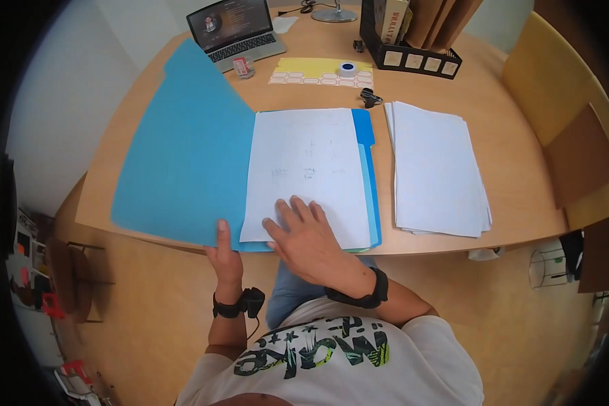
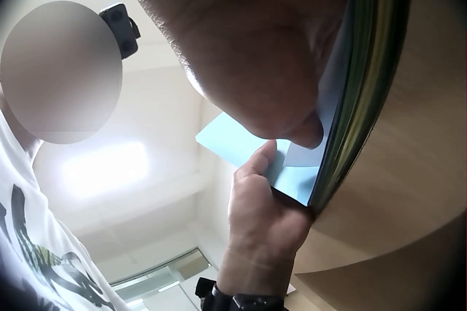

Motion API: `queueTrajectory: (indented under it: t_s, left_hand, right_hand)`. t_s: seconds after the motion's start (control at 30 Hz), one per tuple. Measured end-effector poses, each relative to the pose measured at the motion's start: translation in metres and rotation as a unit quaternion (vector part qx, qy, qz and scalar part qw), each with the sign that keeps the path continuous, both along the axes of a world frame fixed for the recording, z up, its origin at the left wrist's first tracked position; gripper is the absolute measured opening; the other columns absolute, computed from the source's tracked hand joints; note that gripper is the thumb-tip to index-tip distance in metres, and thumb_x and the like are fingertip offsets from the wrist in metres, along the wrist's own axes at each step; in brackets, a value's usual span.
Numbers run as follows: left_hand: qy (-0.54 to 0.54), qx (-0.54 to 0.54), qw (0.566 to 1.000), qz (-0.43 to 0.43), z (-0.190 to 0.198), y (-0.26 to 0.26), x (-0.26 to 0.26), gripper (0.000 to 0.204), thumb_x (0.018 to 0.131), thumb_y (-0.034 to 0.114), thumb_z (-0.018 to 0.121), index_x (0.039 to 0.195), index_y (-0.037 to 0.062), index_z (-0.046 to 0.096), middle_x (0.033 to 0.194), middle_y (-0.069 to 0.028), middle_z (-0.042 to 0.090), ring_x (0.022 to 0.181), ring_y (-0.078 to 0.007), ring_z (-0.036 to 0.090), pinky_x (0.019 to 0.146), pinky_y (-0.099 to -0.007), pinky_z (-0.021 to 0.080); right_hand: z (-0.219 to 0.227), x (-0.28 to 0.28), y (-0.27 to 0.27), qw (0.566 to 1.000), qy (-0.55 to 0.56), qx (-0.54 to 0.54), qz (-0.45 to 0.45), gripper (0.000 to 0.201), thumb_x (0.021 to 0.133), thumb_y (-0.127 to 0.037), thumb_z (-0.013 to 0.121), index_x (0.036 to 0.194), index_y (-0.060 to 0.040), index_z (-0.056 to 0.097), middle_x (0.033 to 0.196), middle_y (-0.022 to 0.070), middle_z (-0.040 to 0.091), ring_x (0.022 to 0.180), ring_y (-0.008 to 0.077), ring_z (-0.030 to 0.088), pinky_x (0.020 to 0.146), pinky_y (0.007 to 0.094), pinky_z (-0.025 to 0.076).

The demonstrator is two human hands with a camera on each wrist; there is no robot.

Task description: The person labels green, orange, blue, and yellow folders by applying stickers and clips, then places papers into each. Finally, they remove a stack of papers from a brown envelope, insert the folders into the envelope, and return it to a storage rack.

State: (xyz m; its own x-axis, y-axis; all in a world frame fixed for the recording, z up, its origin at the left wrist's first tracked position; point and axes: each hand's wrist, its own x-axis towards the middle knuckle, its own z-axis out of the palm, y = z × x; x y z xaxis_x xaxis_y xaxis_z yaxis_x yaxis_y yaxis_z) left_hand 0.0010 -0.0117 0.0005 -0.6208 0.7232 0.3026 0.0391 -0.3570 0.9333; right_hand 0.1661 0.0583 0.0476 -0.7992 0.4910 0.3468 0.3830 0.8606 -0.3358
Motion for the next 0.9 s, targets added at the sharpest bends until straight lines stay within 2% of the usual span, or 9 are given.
queueTrajectory:
  t_s: [0.2, 0.43, 0.5, 0.6, 0.7, 0.73, 0.77, 0.83, 0.9]
  left_hand:
    - [0.024, -0.014, 0.999, -0.021, 0.001, 0.0, 0.002, 0.035, 0.099, 0.017, 0.046, 0.126, -0.006, 0.045, 0.122, -0.0111, 0.05, 0.11, -0.0171, 0.048, 0.096, -0.0316, 0.038]
    - [0.106, -0.028, 0.994, 0.006, 0.002, 0.003, 0.006, 0.034, 0.1, 0.018, 0.042, 0.121, -0.0084, 0.049, 0.117, -0.014, 0.054, 0.105, -0.0207, 0.051, 0.093, -0.0337, 0.04]
    - [0.179, -0.032, 0.983, -0.002, -0.001, 0.005, 0.004, 0.036, 0.101, 0.02, 0.039, 0.12, -0.0089, 0.049, 0.115, -0.0162, 0.055, 0.104, -0.0228, 0.052, 0.092, -0.0356, 0.041]
    - [0.257, -0.06, 0.964, -0.036, 0.006, 0.003, 0.004, 0.033, 0.096, 0.01, 0.043, 0.123, -0.0072, 0.049, 0.118, -0.0199, 0.056, 0.106, -0.0289, 0.056, 0.092, -0.0383, 0.043]
    - [0.469, -0.026, 0.883, -0.001, 0.026, 0.014, 0.012, 0.041, 0.085, 0.0, 0.046, 0.125, -0.0042, 0.051, 0.123, -0.0218, 0.056, 0.111, -0.037, 0.056, 0.092, -0.042, 0.044]
    - [0.496, -0.037, 0.867, -0.009, 0.023, 0.016, 0.013, 0.052, 0.075, -0.001, 0.048, 0.126, -0.0005, 0.053, 0.128, -0.0209, 0.054, 0.114, -0.0415, 0.053, 0.092, -0.0445, 0.045]
    - [0.523, -0.054, 0.851, -0.015, 0.023, 0.016, 0.015, 0.053, 0.073, -0.001, 0.048, 0.125, 0.0006, 0.055, 0.128, -0.0203, 0.054, 0.116, -0.0409, 0.052, 0.095, -0.0443, 0.043]
    - [0.573, -0.092, 0.814, -0.025, 0.023, 0.013, 0.018, 0.056, 0.068, -0.001, 0.049, 0.123, 0.0028, 0.057, 0.128, -0.0191, 0.055, 0.12, -0.0397, 0.049, 0.1, -0.0438, 0.04]
    - [0.612, -0.113, 0.782, -0.028, 0.025, 0.013, 0.021, 0.054, 0.068, 0.003, 0.051, 0.122, 0.0046, 0.059, 0.128, -0.0169, 0.056, 0.118, -0.0388, 0.051, 0.098, -0.0452, 0.041]
  right_hand:
    - [-0.003, 0.003, 0.0, 1.0, -0.004, -0.007, 0.008, 0.043, 0.087, -0.026, 0.06, 0.123, -0.0035, 0.053, 0.13, 0.0266, 0.043, 0.121, 0.0436, 0.039, 0.099, 0.0541, 0.031]
    - [0.018, 0.026, 0.009, 0.999, 0.006, 0.011, 0.043, 0.058, 0.08, -0.041, 0.068, 0.124, -0.0064, 0.054, 0.132, 0.0244, 0.044, 0.124, 0.0441, 0.039, 0.101, 0.0542, 0.031]
    - [0.047, 0.055, 0.026, 0.999, 0.029, 0.016, 0.017, 0.059, 0.079, -0.047, 0.067, 0.124, -0.0096, 0.056, 0.132, 0.0169, 0.048, 0.121, 0.0366, 0.045, 0.099, 0.0482, 0.036]
    - [0.075, 0.1, 0.076, 0.997, 0.055, 0.016, -0.057, 0.043, 0.085, -0.038, 0.065, 0.112, -0.0051, 0.063, 0.11, 0.0161, 0.062, 0.101, 0.0319, 0.059, 0.084, 0.0389, 0.047]
    - [0.08, 0.122, 0.148, 0.982, 0.091, -0.084, -0.14, 0.032, 0.089, -0.03, 0.061, 0.103, -0.0024, 0.067, 0.093, 0.0152, 0.068, 0.088, 0.0278, 0.063, 0.075, 0.0351, 0.049]
    - [0.075, 0.127, 0.173, 0.974, 0.105, -0.122, -0.157, 0.031, 0.089, -0.029, 0.06, 0.102, -0.002, 0.067, 0.093, 0.0145, 0.068, 0.086, 0.0264, 0.063, 0.074, 0.0345, 0.049]
    - [0.069, 0.129, 0.197, 0.965, 0.119, -0.159, -0.173, 0.03, 0.09, -0.028, 0.059, 0.102, -0.0015, 0.068, 0.093, 0.0138, 0.069, 0.085, 0.025, 0.064, 0.074, 0.0338, 0.048]
    - [0.061, 0.124, 0.231, 0.97, 0.084, -0.128, -0.191, 0.03, 0.089, -0.026, 0.058, 0.102, -0.0015, 0.068, 0.094, 0.014, 0.069, 0.087, 0.027, 0.064, 0.076, 0.0346, 0.049]
    - [0.047, 0.113, 0.266, 0.975, 0.065, -0.091, -0.192, 0.029, 0.088, -0.023, 0.056, 0.104, -0.0024, 0.067, 0.095, 0.0145, 0.069, 0.089, 0.0289, 0.064, 0.078, 0.0357, 0.049]
